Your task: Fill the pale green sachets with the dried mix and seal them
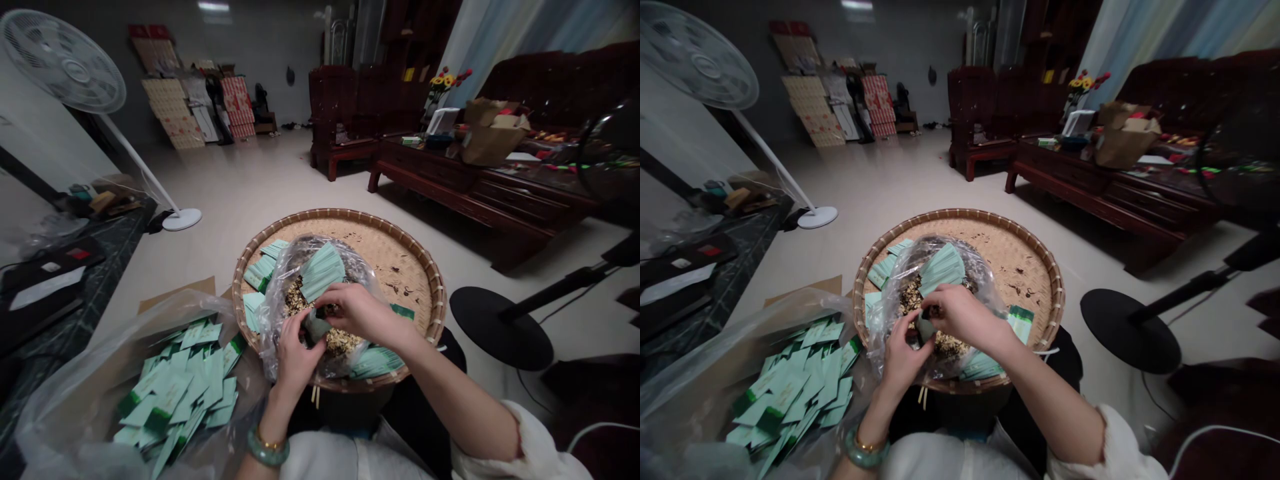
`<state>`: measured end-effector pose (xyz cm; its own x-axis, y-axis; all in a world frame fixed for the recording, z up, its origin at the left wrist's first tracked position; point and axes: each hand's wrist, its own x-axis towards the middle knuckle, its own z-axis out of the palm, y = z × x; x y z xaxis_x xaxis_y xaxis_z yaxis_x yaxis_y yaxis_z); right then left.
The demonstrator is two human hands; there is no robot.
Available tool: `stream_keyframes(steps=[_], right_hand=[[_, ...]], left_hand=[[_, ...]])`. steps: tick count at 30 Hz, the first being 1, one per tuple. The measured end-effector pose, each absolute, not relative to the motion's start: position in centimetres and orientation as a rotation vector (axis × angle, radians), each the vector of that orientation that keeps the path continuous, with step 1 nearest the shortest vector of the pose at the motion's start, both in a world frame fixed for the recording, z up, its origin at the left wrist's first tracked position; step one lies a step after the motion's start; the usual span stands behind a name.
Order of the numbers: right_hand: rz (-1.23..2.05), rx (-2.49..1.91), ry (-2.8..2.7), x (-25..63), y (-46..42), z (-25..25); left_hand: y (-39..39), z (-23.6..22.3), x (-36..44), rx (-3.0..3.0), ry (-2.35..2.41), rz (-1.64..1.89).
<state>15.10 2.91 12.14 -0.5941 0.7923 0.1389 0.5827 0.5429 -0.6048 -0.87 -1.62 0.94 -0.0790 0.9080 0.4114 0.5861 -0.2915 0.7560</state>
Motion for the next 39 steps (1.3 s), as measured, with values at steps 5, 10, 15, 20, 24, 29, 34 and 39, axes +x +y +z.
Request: stream_keyframes(steps=[5, 10, 15, 20, 24, 29, 34, 39], right_hand=[[0.712, -1.132, -2.316, 15.0, 2.8, 11.9], [0.688, -1.098, -2.266, 14.8, 2.8, 11.1], [0.555, -1.102, -2.344, 14.7, 2.4, 11.0], [0.563, -1.101, -2.304, 15.3, 2.4, 11.3], [0.719, -1.282, -2.262, 15.9, 3.1, 8.9], [0.740, -1.568, -2.640, 15.0, 3.1, 4.5], [0.731, -1.550, -2.663, 13.2, 3.3, 2.7], [0.779, -1.514, -2.594, 12.8, 3.9, 2.0]], left_hand=[[-1.4, 0.6, -0.9, 1.832, 1.631, 1.296], [-1.3, 0.6, -0.9, 1.802, 1.635, 1.273], [-1.3, 0.4, -1.0, 1.773, 1.644, 1.257], [-1.3, 0.3, -1.0, 1.770, 1.642, 1.273], [-1.2, 0.4, -1.3, 1.771, 1.636, 1.347], [-1.1, 0.3, -2.1, 1.681, 1.645, 1.395], [-1.1, 0.2, -2.6, 1.603, 1.679, 1.381], [-1.1, 0.2, -2.4, 1.582, 1.684, 1.382]])
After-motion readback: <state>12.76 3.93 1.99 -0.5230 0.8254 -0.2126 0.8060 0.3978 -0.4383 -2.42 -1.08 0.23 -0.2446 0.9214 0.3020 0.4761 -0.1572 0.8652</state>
